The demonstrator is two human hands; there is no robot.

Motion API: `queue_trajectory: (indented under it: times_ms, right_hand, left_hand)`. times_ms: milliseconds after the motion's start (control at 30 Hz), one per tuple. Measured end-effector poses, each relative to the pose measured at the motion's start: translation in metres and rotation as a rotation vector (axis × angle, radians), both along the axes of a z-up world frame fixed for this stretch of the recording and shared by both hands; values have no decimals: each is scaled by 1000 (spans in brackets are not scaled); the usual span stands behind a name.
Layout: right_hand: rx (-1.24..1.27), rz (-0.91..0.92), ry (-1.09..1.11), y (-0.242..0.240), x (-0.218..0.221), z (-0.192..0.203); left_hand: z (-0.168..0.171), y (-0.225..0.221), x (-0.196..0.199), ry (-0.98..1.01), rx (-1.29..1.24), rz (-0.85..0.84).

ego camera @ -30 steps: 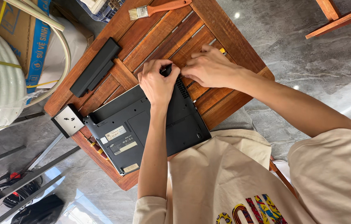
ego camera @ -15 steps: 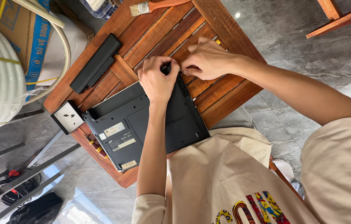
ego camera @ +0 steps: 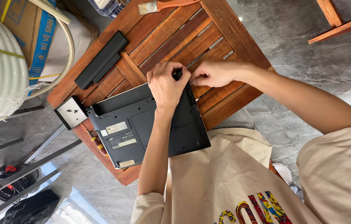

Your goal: The person removes screws from the bottom of a laptop using a screwdriver and then uses a yellow prying tool to separate the laptop casing.

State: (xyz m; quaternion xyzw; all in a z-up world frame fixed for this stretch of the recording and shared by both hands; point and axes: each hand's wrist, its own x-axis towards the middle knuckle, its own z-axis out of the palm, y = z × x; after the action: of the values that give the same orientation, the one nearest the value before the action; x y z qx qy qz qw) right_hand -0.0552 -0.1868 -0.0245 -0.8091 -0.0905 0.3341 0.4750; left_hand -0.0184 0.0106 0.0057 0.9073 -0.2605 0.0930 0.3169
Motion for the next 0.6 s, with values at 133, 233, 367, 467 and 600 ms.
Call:
queue_trajectory:
  times_ms: [133, 233, 367, 467, 600]
  right_hand:
    - [155, -94, 153, 1, -5, 10]
    - [317, -136, 126, 5, -7, 47]
    - [430, -136, 56, 7, -4, 52]
    - [440, -158, 28, 6, -8, 49]
    - [402, -192, 61, 7, -6, 48]
  left_hand:
    - [11, 7, 0, -18, 4, -10]
    - [34, 11, 0, 21, -79, -16]
    - [47, 14, -1, 38, -102, -17]
    - [40, 11, 1, 29, -106, -27]
    - [34, 14, 4, 43, -110, -73]
